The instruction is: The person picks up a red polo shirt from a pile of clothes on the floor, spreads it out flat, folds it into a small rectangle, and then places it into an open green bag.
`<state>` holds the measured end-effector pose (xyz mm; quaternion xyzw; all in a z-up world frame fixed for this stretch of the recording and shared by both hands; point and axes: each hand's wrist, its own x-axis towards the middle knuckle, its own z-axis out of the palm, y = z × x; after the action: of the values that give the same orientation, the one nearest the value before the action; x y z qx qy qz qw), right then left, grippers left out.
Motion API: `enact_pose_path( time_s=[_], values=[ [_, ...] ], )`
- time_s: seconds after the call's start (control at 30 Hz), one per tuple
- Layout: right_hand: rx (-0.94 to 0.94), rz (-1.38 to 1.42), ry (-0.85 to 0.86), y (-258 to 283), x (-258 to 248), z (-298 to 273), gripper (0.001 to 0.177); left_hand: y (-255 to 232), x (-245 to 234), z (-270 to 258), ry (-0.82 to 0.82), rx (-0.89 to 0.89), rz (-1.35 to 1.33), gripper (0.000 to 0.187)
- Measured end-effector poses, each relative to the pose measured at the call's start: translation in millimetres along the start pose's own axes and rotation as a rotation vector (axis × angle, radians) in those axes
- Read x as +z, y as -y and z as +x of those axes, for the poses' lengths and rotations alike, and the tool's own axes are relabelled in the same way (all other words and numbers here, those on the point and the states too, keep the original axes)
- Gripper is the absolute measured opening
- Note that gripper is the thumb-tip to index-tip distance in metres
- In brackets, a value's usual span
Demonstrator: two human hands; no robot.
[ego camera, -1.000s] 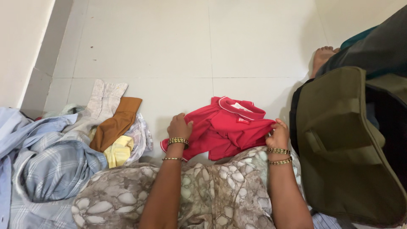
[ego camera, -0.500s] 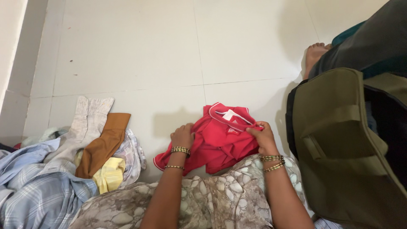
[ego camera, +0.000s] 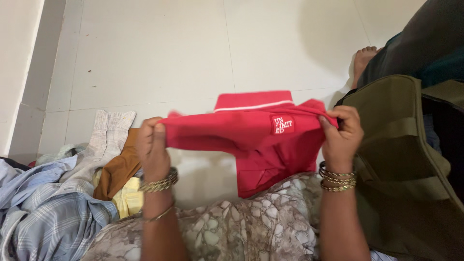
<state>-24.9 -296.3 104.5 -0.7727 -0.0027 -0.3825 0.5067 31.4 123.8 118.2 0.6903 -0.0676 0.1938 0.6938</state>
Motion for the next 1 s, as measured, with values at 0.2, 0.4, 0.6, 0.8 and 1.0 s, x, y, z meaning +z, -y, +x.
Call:
enact_pose_path(
  time_s=[0.2, 0.4, 0.6, 0.8, 1.0],
  values=[
    [0.493, 0.791, 0.195, -40, -1, -41, 0.018, -7, -35, -10, 0.350, -0.224, 1.182, 0.029],
    [0.809, 0.386, 0.050, -141, 22, -92, 0.010, 114, -43, -44, 0.649, -0.702, 1.359, 0.033],
    [0.575, -0.243, 0.325, -135, 42, -94, 0.012, 109, -23, -52, 0.732, -0.763, 1.367, 0.032],
    [0.153, -0.404, 0.498, -105, 71, -82, 0.020, 109, -20, -53, 0.810, -0.741, 1.384, 0.029],
    [0.110, -0.529, 0.695, -72, 97, -89, 0.012, 108, -19, -53, 0.775, -0.656, 1.243, 0.028]
  ],
)
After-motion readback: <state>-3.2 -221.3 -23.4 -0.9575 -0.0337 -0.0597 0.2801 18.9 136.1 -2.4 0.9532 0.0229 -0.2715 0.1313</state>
